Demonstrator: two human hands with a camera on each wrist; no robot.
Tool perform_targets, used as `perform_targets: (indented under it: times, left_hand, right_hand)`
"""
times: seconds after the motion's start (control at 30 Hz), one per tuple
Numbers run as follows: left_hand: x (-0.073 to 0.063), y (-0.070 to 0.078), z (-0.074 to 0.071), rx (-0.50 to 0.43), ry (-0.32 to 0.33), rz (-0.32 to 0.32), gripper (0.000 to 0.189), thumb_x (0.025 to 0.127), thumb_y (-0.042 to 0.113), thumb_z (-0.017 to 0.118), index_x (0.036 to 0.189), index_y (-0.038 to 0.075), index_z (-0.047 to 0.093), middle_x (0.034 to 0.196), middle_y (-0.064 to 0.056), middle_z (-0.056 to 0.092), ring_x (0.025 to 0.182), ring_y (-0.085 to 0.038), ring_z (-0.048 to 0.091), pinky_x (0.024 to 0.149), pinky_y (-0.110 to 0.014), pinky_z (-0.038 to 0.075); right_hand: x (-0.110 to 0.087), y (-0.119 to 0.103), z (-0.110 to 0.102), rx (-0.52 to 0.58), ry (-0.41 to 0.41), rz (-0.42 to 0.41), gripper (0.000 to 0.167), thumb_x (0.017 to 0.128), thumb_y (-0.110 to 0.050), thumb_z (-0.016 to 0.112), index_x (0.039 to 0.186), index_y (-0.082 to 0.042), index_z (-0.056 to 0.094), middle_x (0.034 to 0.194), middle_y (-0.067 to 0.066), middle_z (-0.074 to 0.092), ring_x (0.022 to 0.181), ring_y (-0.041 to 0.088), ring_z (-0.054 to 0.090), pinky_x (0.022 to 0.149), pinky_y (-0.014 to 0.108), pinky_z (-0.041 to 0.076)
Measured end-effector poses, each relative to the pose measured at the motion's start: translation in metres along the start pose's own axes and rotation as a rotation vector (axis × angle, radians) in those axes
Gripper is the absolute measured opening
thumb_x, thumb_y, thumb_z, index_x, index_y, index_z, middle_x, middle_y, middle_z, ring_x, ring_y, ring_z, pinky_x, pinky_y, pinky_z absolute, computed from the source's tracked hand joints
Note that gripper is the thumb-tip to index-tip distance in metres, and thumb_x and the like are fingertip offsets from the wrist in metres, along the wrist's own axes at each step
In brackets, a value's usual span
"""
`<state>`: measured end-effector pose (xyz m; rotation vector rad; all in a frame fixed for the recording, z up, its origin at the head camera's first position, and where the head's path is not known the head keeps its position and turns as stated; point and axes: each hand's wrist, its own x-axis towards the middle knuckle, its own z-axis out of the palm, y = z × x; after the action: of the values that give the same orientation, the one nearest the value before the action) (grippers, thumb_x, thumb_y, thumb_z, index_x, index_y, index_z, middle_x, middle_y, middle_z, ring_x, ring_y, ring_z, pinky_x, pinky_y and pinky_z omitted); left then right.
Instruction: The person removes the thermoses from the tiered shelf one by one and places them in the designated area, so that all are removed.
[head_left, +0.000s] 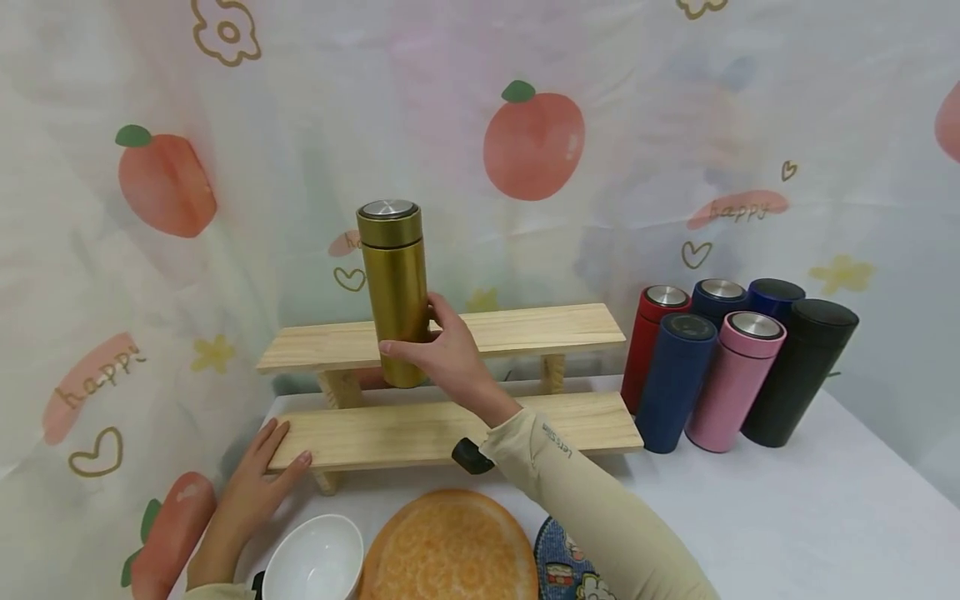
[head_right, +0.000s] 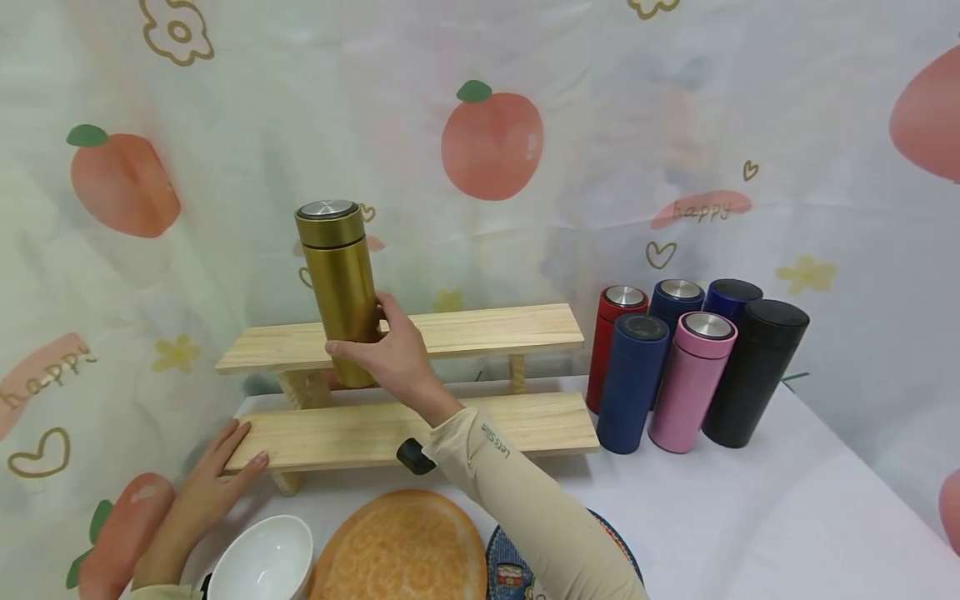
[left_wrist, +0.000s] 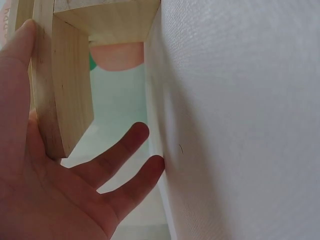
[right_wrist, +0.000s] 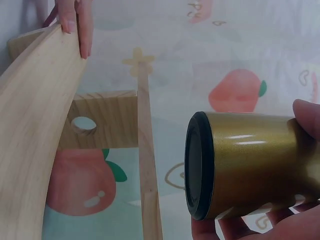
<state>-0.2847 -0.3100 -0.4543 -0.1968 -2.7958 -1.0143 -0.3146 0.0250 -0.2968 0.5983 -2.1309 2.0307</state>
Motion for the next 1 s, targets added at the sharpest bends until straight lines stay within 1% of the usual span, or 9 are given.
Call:
perform_targets:
  times: [0.27, 0.5, 0.63, 0.77, 0.87, 1.0]
  left_hand:
    - [-0.001, -0.004, -0.001, -0.007, -0.009, 0.006, 0.084, 0.104, 0.047, 0.068, 0.164, -0.003, 0.035, 0.172, -0.028, 0.021, 0.153, -0.059, 0.022, 0.113, -0.078, 0.025]
    - [0.001, -0.004, -0.002, -0.004, -0.03, -0.001, 0.086, 0.104, 0.049, 0.066, 0.165, -0.002, 0.033, 0.173, -0.028, 0.018, 0.153, -0.06, 0.021, 0.113, -0.079, 0.025]
    - [0.001, -0.004, -0.003, 0.0, -0.023, 0.01, 0.085, 0.105, 0.048, 0.066, 0.165, -0.003, 0.033, 0.173, -0.029, 0.018, 0.152, -0.061, 0.022, 0.112, -0.079, 0.025]
    - [0.001, -0.004, -0.002, 0.001, -0.014, 0.022, 0.084, 0.105, 0.047, 0.066, 0.164, -0.003, 0.034, 0.172, -0.03, 0.02, 0.151, -0.062, 0.023, 0.111, -0.079, 0.025]
    - [0.001, -0.003, -0.002, 0.003, -0.024, 0.018, 0.084, 0.105, 0.048, 0.065, 0.165, -0.002, 0.034, 0.172, -0.03, 0.019, 0.151, -0.062, 0.022, 0.111, -0.08, 0.025]
    - [0.0, 0.0, -0.002, -0.004, -0.031, 0.016, 0.084, 0.105, 0.047, 0.065, 0.164, -0.003, 0.034, 0.172, -0.03, 0.019, 0.151, -0.062, 0.022, 0.111, -0.08, 0.025]
  right_hand:
    - [-0.019, 0.004, -0.019, 0.026, 0.007, 0.004, 0.077, 0.086, -0.015, 0.087, 0.153, -0.012, 0.051, 0.14, 0.01, 0.061, 0.114, 0.033, 0.068, 0.098, 0.048, 0.057]
    - [-0.037, 0.007, -0.041, 0.031, 0.013, 0.004, 0.074, 0.085, -0.013, 0.086, 0.151, -0.011, 0.052, 0.141, 0.012, 0.06, 0.116, 0.037, 0.068, 0.097, 0.052, 0.057]
    - [-0.047, 0.008, -0.053, 0.012, 0.03, 0.016, 0.077, 0.086, -0.013, 0.086, 0.154, -0.011, 0.05, 0.143, 0.011, 0.059, 0.121, 0.038, 0.066, 0.1, 0.055, 0.056]
    - [-0.059, 0.008, -0.067, -0.019, 0.05, 0.048, 0.081, 0.087, -0.014, 0.086, 0.158, -0.013, 0.046, 0.147, 0.013, 0.058, 0.128, 0.039, 0.062, 0.104, 0.06, 0.052]
    - [-0.068, 0.01, -0.078, -0.042, 0.06, 0.066, 0.082, 0.089, -0.014, 0.085, 0.159, -0.013, 0.045, 0.149, 0.014, 0.057, 0.132, 0.04, 0.06, 0.106, 0.062, 0.05]
    - [-0.081, 0.014, -0.095, -0.079, 0.081, 0.098, 0.081, 0.09, -0.017, 0.086, 0.16, -0.013, 0.044, 0.151, 0.014, 0.056, 0.134, 0.04, 0.06, 0.108, 0.062, 0.049]
